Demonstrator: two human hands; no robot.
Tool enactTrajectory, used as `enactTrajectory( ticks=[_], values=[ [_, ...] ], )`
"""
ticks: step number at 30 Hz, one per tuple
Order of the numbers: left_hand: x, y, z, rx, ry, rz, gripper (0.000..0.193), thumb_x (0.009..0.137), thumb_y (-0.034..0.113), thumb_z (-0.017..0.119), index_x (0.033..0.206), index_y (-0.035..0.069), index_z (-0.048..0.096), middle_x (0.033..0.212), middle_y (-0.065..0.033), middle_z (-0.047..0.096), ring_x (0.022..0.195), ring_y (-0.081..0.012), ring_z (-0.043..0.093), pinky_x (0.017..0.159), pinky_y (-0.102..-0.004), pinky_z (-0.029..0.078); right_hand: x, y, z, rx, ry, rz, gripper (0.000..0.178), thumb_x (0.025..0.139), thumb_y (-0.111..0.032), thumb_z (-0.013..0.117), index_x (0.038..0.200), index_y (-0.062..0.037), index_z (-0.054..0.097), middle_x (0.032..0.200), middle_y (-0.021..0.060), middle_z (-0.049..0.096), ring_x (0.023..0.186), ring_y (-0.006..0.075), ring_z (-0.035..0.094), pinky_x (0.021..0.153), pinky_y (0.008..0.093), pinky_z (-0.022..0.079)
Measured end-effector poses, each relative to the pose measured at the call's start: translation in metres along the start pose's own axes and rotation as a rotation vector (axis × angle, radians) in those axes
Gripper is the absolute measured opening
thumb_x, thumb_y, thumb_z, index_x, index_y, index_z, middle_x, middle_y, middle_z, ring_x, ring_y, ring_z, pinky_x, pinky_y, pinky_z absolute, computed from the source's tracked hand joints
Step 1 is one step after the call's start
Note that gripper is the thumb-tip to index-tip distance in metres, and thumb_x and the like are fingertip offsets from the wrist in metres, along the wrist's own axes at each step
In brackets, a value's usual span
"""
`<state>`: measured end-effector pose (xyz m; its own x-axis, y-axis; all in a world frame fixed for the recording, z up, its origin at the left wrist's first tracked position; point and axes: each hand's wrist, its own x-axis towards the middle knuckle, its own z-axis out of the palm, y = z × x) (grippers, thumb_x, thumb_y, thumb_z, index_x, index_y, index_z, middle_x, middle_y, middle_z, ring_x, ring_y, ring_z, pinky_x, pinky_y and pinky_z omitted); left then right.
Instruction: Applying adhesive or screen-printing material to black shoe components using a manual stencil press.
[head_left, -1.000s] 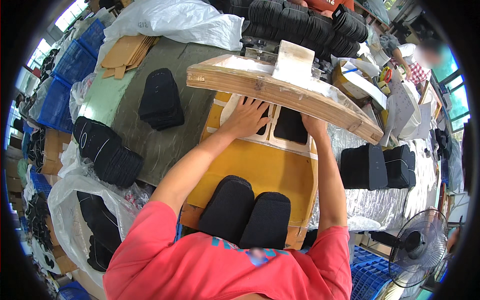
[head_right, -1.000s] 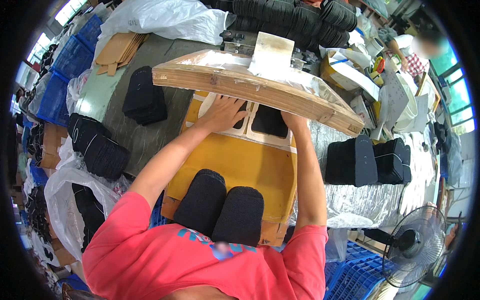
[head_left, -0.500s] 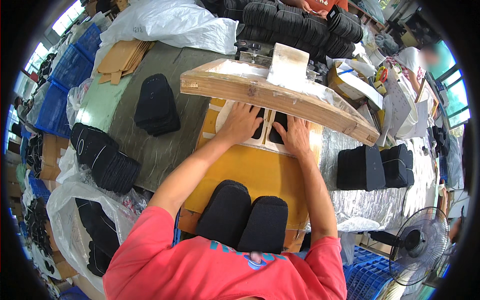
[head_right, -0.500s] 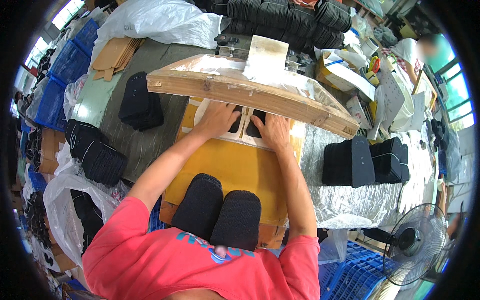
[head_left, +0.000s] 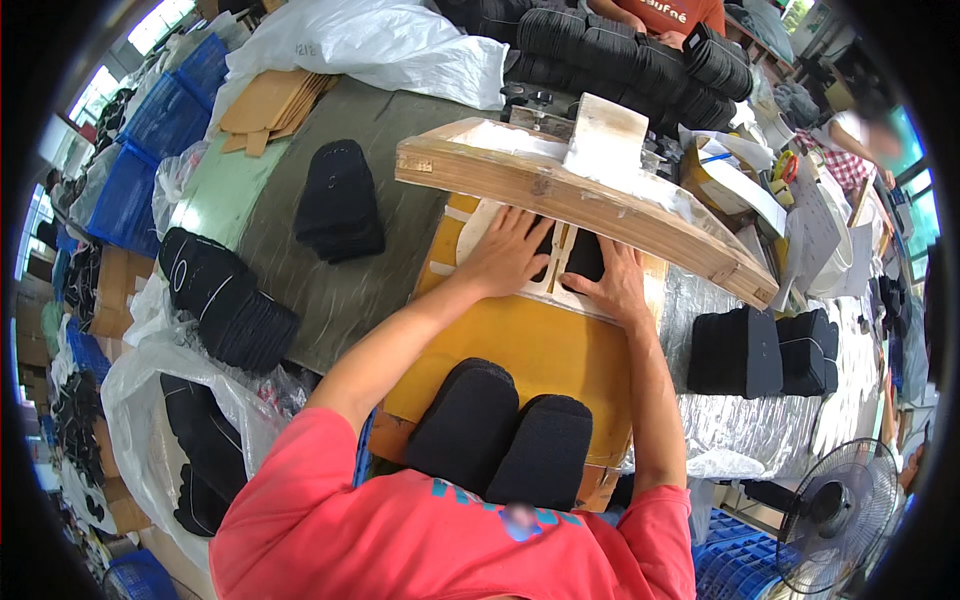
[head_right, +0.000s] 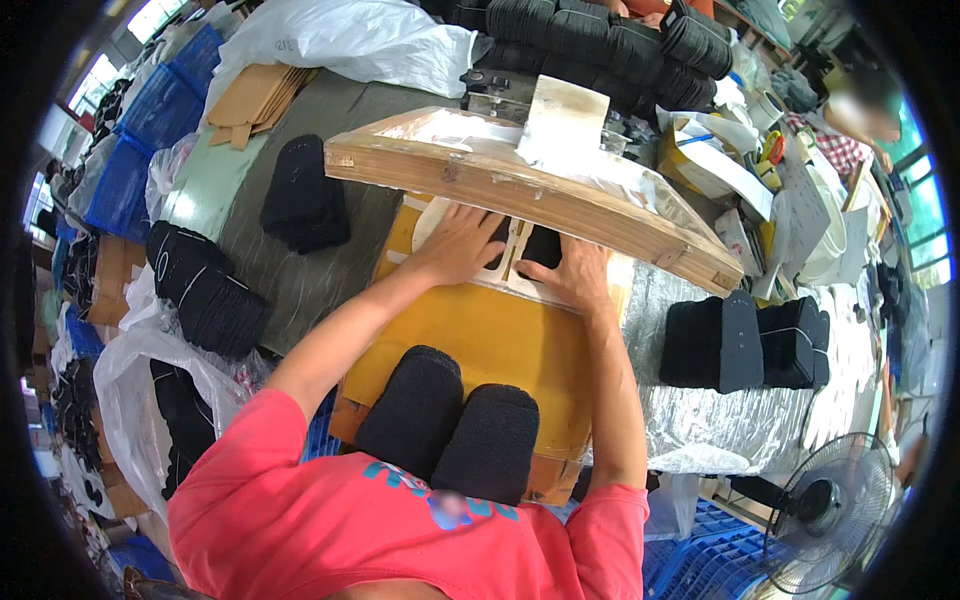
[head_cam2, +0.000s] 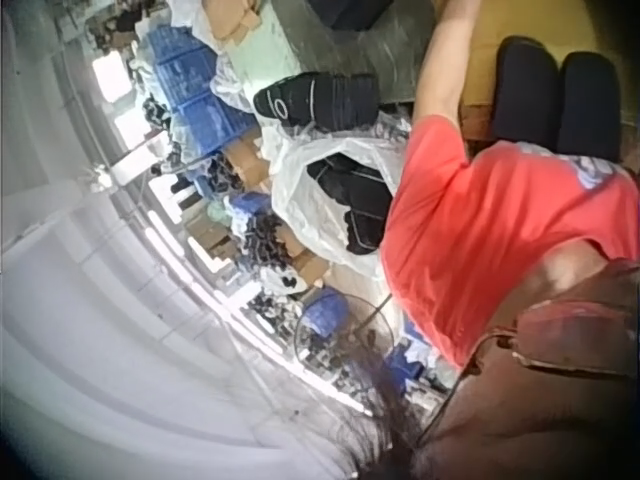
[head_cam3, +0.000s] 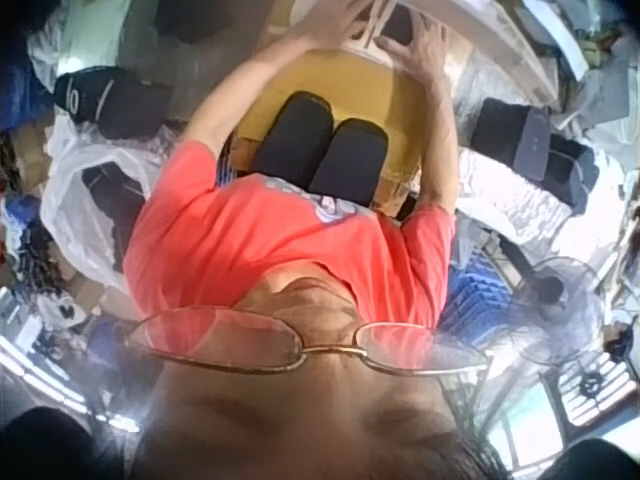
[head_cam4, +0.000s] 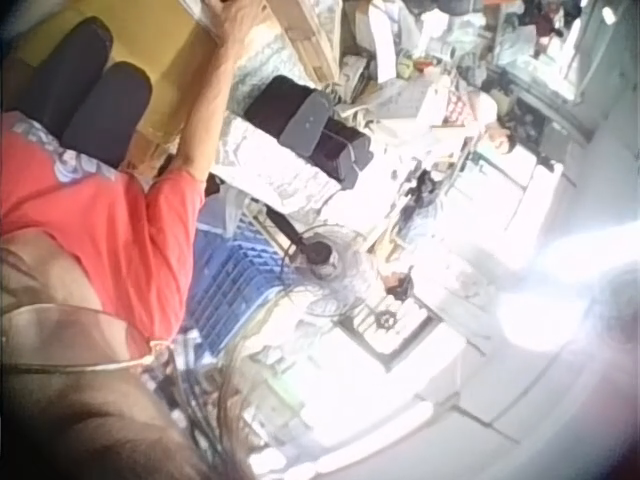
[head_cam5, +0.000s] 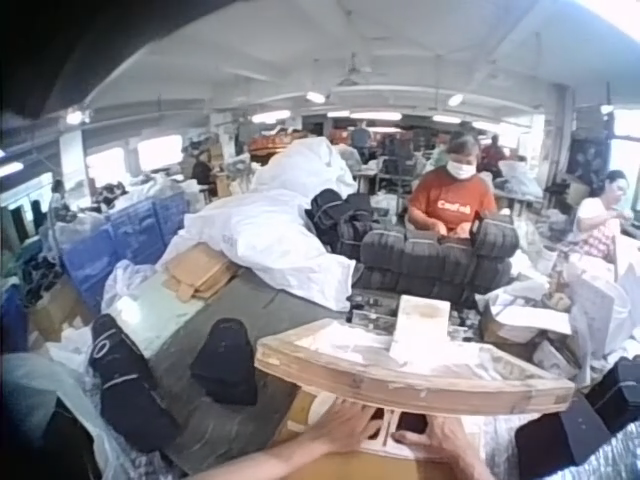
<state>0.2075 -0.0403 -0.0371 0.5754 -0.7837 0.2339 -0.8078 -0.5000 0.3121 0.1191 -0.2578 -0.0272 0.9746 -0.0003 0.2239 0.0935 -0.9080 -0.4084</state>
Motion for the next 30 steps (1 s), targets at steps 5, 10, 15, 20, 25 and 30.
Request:
enactTrajectory(
  ticks=[5,10,15,20,25,30],
  values=[
    [0.005,-0.009,0.001,0.046,0.087,-0.064,0.061,0.095,0.030,0.054,0.145,-0.001,0.039,0.149,-0.0259,0.035,0.142,-0.0421,0.024,0.118,-0.0520,0.016,0.000,-0.004,0.003,0.033,0.044,0.053,0.089,0.075,-0.054,0.076,0.143,-0.0050,0.046,0.142,0.0226,0.047,0.136,0.0384,0.038,0.115,0.0495,0.023],
    [0.006,-0.006,-0.003,0.006,0.088,-0.085,0.060,0.094,0.027,0.056,0.144,-0.001,0.040,0.147,-0.0255,0.037,0.140,-0.0413,0.027,0.116,-0.0522,0.020,-0.005,-0.003,-0.001,-0.045,0.055,0.033,0.091,0.074,-0.055,0.076,0.143,-0.0054,0.046,0.142,0.0226,0.048,0.136,0.0383,0.038,0.115,0.0494,0.022],
    [-0.019,-0.033,-0.023,-0.340,0.400,-0.281,0.054,0.099,0.030,0.052,0.143,0.001,0.040,0.143,-0.0234,0.042,0.135,-0.0390,0.036,0.114,-0.0481,0.026,-0.006,0.004,0.010,-0.045,0.201,0.005,0.068,0.081,-0.041,0.074,0.135,-0.0046,0.054,0.137,0.0194,0.053,0.132,0.0367,0.043,0.112,0.0474,0.028],
    [-0.040,-0.022,-0.115,-0.820,0.939,-0.319,0.060,0.107,0.045,0.030,0.149,0.002,0.031,0.148,-0.0163,0.041,0.134,-0.0281,0.044,0.113,-0.0393,0.030,-0.021,0.007,0.003,-0.018,0.325,0.051,0.032,0.086,-0.019,0.070,0.114,-0.0048,0.066,0.124,0.0137,0.062,0.123,0.0340,0.050,0.106,0.0456,0.035],
    [-0.048,-0.008,-0.158,-0.625,0.621,-0.057,0.054,0.107,0.044,0.028,0.136,0.002,0.047,0.146,-0.0168,0.046,0.137,-0.0286,0.041,0.115,-0.0390,0.027,-0.054,-0.033,-0.052,0.069,0.218,-0.003,0.027,0.084,-0.011,0.070,0.110,-0.0048,0.067,0.110,0.0134,0.066,0.106,0.0323,0.060,0.095,0.0439,0.045],
    [-0.099,-0.010,-0.106,-0.824,0.519,-0.175,0.050,0.105,0.045,0.030,0.126,0.004,0.052,0.155,-0.0213,0.034,0.142,-0.0283,0.035,0.116,-0.0404,0.022,-0.081,-0.105,-0.123,0.353,-0.108,-0.104,0.025,0.082,-0.005,0.072,0.107,-0.0038,0.069,0.094,0.0120,0.069,0.083,0.0285,0.067,0.075,0.0376,0.053]
  ],
)
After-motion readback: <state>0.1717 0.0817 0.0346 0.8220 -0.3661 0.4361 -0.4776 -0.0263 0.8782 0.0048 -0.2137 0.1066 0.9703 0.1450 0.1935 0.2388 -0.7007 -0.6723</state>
